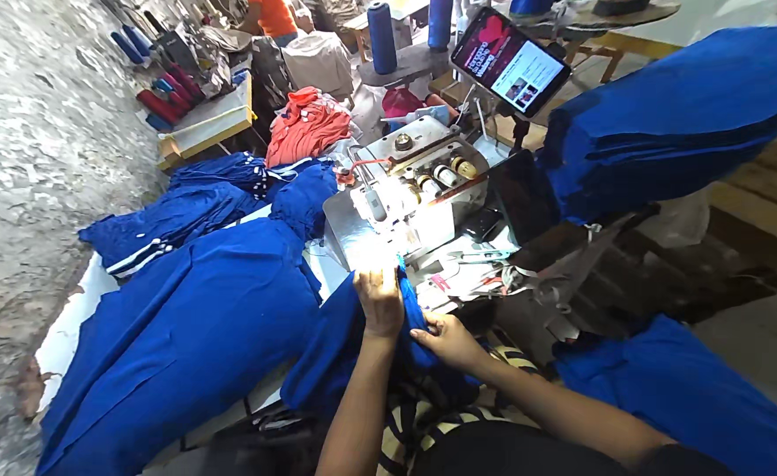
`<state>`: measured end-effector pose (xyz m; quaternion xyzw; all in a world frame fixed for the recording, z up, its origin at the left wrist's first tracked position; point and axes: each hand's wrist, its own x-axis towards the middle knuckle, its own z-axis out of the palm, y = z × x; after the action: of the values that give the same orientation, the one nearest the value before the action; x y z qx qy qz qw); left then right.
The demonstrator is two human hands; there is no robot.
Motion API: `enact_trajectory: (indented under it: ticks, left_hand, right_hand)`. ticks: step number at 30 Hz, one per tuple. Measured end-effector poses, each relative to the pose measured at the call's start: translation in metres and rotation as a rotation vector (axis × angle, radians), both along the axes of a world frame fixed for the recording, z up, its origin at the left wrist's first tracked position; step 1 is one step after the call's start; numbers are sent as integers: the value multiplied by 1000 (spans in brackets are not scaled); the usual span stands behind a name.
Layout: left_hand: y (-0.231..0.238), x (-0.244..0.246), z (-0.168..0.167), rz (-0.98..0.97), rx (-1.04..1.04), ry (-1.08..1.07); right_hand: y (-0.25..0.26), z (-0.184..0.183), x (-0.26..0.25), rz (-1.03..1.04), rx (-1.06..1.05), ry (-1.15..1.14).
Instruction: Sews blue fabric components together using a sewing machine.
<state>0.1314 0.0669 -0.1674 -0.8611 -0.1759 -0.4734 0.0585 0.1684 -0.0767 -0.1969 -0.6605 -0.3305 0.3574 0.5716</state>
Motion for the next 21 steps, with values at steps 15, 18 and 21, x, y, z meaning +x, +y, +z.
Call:
enact_trajectory:
  ticks: [15,18,21]
  left_hand:
    - [0,10,19,58,-176,321]
    - [1,10,26,41,-235,358]
    - [0,3,38,-46,-314,349]
  right_hand:
    - [-1,7,14,-159,146,-15]
    - [-3,9,17,-193,184,-26]
    - [-13,12,17,-220,156,-70]
